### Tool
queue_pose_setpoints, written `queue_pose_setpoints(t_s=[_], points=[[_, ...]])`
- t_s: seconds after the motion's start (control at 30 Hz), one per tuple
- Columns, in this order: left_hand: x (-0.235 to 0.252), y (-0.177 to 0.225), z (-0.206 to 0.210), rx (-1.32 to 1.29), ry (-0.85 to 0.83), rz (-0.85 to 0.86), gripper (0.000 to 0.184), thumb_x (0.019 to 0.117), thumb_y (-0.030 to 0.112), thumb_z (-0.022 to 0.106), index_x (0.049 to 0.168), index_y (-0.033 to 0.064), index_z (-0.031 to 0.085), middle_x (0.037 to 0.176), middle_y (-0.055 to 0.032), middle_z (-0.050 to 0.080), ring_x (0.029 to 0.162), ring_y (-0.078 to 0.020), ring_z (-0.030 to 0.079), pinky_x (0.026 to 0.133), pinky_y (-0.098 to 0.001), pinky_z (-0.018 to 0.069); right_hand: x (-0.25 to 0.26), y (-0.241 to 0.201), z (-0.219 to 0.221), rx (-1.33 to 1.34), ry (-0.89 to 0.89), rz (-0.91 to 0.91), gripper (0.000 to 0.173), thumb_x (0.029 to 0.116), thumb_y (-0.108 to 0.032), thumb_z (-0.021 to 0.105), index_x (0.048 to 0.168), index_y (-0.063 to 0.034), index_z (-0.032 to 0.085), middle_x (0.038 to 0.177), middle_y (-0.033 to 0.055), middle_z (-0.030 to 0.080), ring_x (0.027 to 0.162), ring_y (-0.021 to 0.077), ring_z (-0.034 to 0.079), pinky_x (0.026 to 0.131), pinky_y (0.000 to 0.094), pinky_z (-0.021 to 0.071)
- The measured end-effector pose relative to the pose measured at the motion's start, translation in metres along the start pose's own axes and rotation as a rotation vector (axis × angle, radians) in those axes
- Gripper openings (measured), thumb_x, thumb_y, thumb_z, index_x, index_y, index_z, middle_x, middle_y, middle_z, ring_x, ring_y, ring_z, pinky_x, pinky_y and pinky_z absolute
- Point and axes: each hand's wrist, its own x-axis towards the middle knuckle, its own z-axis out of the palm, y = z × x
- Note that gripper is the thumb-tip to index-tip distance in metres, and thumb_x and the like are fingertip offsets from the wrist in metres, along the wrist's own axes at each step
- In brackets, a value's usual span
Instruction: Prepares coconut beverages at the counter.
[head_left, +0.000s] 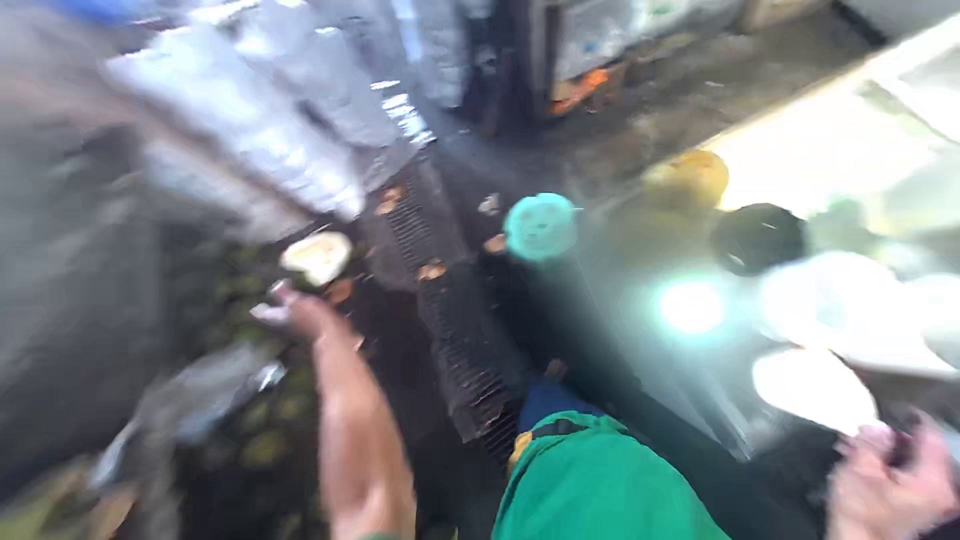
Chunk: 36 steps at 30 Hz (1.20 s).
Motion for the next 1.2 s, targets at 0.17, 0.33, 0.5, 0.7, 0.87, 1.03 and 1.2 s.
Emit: queue_pose_setpoints(t_s=[0.17,0.33,0.5,0.7,0.87,1.03,1.2], points=[[-0.257,0.007,0.057,-0.074,-1.165,-0.187,0.039,0.1076,0.025,0.034,0.13,-0.0005,0.053,0.11,-0.0114,0.07,0.09,-0.0206,0.07,0.078,-0.0392,0.0602,-0.04,0.008,-0.03,0.011,0.205,0.281,0.05,0.1052,-0.023,0.053,0.145,0.0065,0.049,0.124,0.025,0.064,0.091,0.0186,0.068,0.082,0.0347,0.0582],[-0.489,0.016,0.061,0.196,-2.155,-0.245,0.041,0.1061,0.018,0.044,0.139,-0.0048,0.052,0.122,-0.0187,0.07,0.103,-0.0274,0.072,0.089,-0.0446,0.0604,-0.078,0.016,-0.046,0.046,0.335,0.432,0.049,0.1059,-0.025,0.054,0.146,0.0044,0.05,0.126,0.0202,0.064,0.089,0.0114,0.066,0.08,0.0275,0.0578],[-0.622,0.016,0.054,0.551,-2.233,-0.669,0.054,0.1114,0.038,0.037,0.152,0.0027,0.037,0.133,-0.0214,0.063,0.104,-0.028,0.07,0.087,-0.0414,0.0587,-0.135,0.018,-0.049,0.004,0.41,0.539,0.049,0.1041,-0.021,0.054,0.144,0.0072,0.051,0.114,0.0192,0.066,0.082,0.0109,0.065,0.074,0.027,0.0578],[-0.724,-0.005,0.051,0.297,-1.8,-0.881,0.063,0.1081,0.042,0.048,0.159,0.0148,0.022,0.146,-0.0264,0.048,0.113,-0.0392,0.064,0.089,-0.05,0.0584,-0.181,0.026,-0.053,0.071,0.445,0.659,0.049,0.1028,-0.02,0.054,0.143,0.0069,0.051,0.1,0.0122,0.066,0.074,0.0055,0.061,0.066,0.0207,0.0549],[-0.734,-0.017,0.057,0.142,-1.76,-0.737,0.055,0.1081,0.038,0.05,0.154,0.0126,0.035,0.133,-0.0265,0.059,0.104,-0.0388,0.068,0.085,-0.0524,0.0598,-0.176,0.051,-0.073,0.055,0.339,0.592,0.048,0.1038,-0.025,0.053,0.143,0.0034,0.053,0.111,0.0131,0.067,0.084,0.0061,0.064,0.076,0.021,0.0553],[-0.659,-0.011,0.079,0.265,-2.022,-0.19,0.042,0.1095,0.03,0.048,0.141,0.0021,0.049,0.11,-0.0196,0.07,0.089,-0.0259,0.072,0.079,-0.0424,0.0619,-0.152,0.07,-0.096,-0.162,0.016,0.44,0.051,0.1058,-0.031,0.046,0.15,-0.0048,0.052,0.135,0.0218,0.064,0.119,0.0315,0.065,0.101,0.048,0.0523],[-0.639,0.01,0.115,0.347,-2.116,0.374,0.046,0.1059,0.042,0.047,0.137,0.0106,0.061,0.116,-0.0178,0.07,0.103,-0.0294,0.069,0.09,-0.0553,0.0552,-0.091,0.06,-0.088,-0.469,-0.351,0.299,0.045,0.107,-0.034,0.047,0.15,-0.0226,0.054,0.115,0.0197,0.067,0.093,0.0361,0.07,0.073,0.0523,0.059]])
